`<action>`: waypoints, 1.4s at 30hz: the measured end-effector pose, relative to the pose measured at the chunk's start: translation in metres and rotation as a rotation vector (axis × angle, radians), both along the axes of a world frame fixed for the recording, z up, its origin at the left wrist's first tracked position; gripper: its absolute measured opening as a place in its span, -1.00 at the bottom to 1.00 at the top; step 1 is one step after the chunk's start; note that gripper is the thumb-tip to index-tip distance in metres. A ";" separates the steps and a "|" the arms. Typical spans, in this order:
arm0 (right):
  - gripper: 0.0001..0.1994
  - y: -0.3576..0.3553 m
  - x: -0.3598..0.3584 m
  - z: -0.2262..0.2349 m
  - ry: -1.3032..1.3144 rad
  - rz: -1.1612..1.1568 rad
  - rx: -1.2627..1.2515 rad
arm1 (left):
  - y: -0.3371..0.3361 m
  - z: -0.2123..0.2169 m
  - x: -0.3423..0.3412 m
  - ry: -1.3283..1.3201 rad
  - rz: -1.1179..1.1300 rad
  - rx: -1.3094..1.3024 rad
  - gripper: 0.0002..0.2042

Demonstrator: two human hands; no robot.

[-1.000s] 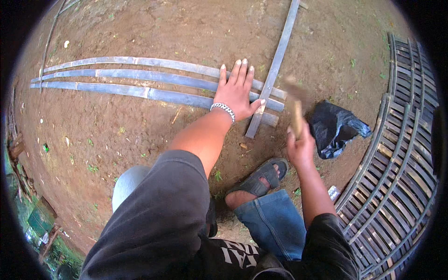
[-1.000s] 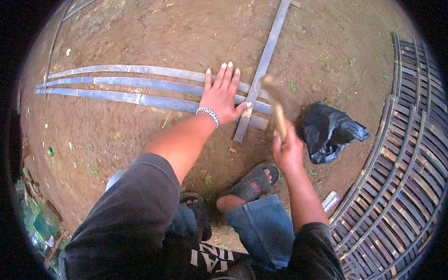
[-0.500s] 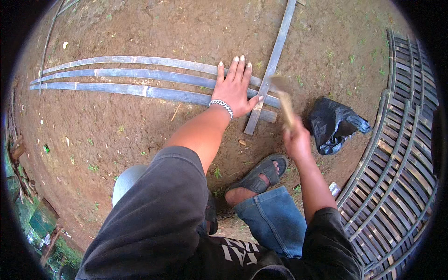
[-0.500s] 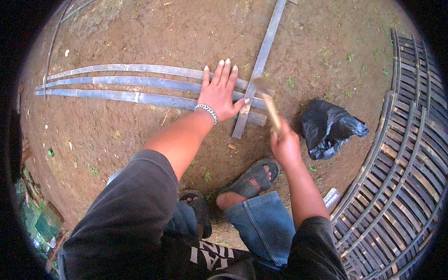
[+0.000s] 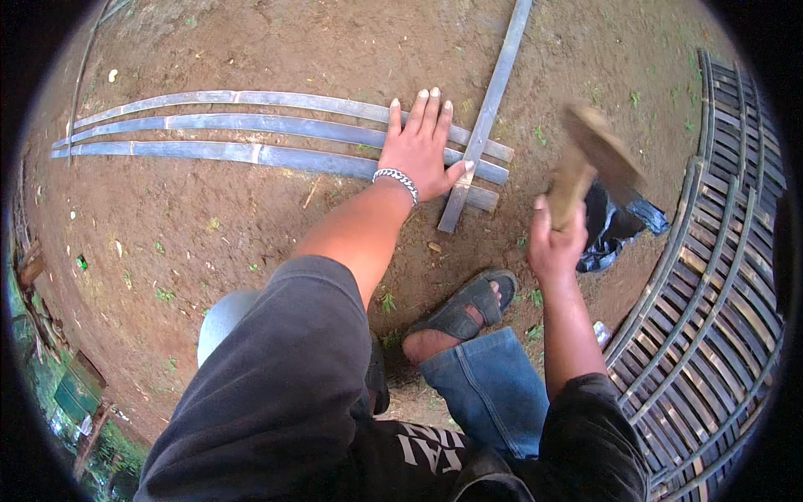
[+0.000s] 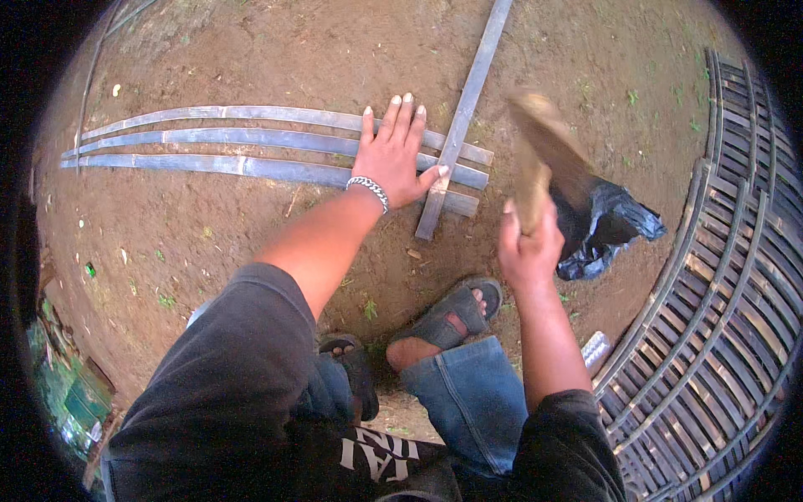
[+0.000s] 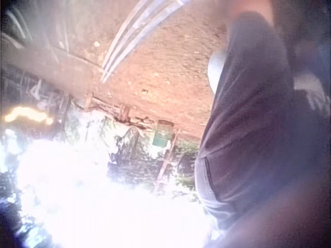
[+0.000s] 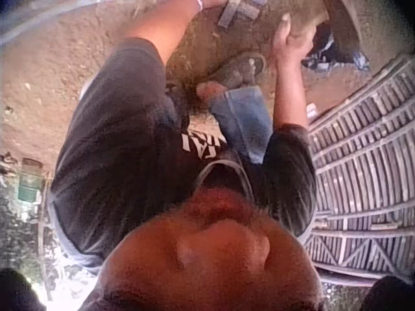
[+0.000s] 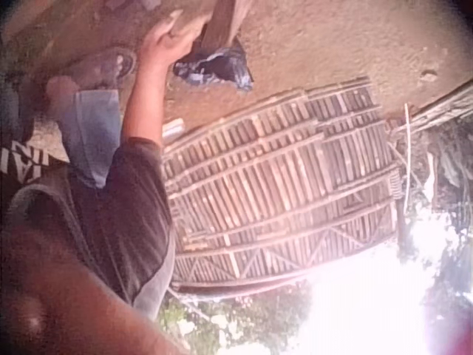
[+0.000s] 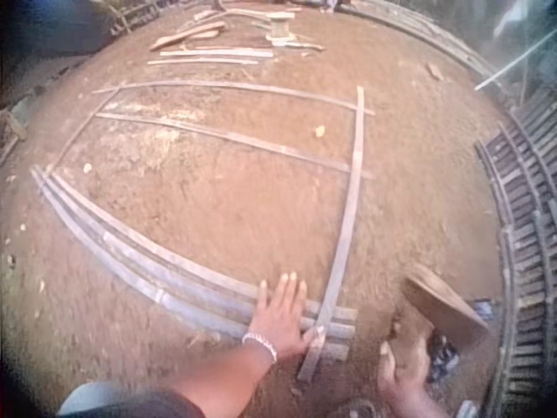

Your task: The person assembles a metal frame on the ground using a hammer to secure nails at the intersections of metal strips. They repeatedly adjust the alignment of the strips and hammer nails to join them together.

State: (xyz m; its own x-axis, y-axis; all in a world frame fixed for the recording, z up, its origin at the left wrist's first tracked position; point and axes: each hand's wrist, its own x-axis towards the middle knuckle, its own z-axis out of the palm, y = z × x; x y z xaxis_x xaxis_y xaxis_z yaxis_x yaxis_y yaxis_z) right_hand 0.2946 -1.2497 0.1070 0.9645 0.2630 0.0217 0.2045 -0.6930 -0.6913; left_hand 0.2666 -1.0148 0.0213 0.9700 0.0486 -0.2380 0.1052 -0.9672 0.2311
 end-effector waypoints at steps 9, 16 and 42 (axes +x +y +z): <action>-0.69 0.000 0.003 0.008 0.056 -0.061 0.069 | 0.004 -0.004 -0.001 -0.024 0.011 0.019 -0.04; -0.65 -0.032 0.003 -0.013 0.102 0.110 -0.086 | 0.004 0.001 0.009 -0.044 -0.001 0.018 -0.06; -0.75 -0.054 0.024 -0.020 0.247 0.290 -0.461 | -0.003 0.000 0.007 -0.025 -0.005 -0.071 -0.06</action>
State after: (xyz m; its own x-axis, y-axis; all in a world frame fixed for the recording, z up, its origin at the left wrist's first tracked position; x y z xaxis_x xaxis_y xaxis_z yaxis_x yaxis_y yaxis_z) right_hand 0.3187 -1.3040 0.0865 0.8141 0.4450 -0.3731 0.3013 -0.8729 -0.3837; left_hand 0.2732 -1.0182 0.0213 0.9760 0.0271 -0.2162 0.0932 -0.9488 0.3018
